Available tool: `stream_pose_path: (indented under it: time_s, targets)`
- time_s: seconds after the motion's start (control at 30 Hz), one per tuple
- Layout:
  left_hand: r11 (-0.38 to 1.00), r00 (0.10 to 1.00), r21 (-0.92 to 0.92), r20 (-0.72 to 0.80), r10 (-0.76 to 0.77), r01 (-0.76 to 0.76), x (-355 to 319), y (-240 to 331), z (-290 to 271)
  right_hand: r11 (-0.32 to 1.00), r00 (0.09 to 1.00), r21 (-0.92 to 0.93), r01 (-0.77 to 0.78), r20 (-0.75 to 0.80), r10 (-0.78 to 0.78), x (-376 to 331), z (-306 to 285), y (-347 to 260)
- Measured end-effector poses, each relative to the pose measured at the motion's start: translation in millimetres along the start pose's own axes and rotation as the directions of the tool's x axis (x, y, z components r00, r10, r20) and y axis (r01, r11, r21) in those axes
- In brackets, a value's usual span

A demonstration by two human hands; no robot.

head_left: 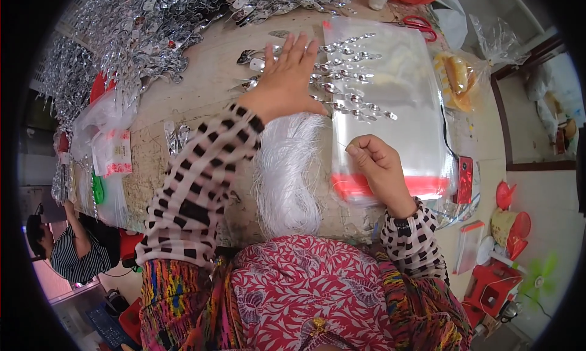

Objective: Packaging and sorting silver decorative chains into clear plastic bags at a workshop table.

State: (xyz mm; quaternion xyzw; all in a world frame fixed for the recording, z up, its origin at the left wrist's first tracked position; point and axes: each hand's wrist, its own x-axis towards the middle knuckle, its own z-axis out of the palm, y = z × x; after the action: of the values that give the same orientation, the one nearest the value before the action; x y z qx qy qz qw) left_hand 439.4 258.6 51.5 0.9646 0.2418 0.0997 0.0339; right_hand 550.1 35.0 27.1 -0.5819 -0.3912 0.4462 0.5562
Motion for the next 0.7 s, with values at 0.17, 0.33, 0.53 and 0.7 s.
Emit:
stream_pose_path:
  time_s: [0.17,0.33,0.53,0.7]
  targets:
    - [0.991,0.963,0.131,0.269,-0.023,-0.013,40.5,-7.3,-6.9,1.0,1.0,0.001,0.006,0.024,-0.006,5.7,1.4,-1.7]
    - [0.997,0.921,0.049,0.388,0.033,-0.056,72.8,-14.6,-0.8,1.0,1.0,0.009,-0.006,0.015,0.006,7.7,-4.7,-0.7]
    - [0.974,0.975,-0.087,0.048,0.215,-0.211,68.9,-29.2,28.8,1.0,1.0,0.009,-0.019,0.023,0.019,9.2,-5.3,0.2]
    - [0.966,0.987,-0.209,-0.069,0.144,-0.155,54.5,-26.8,6.3,1.0,1.0,0.027,-0.004,0.023,0.003,9.2,0.0,1.3]
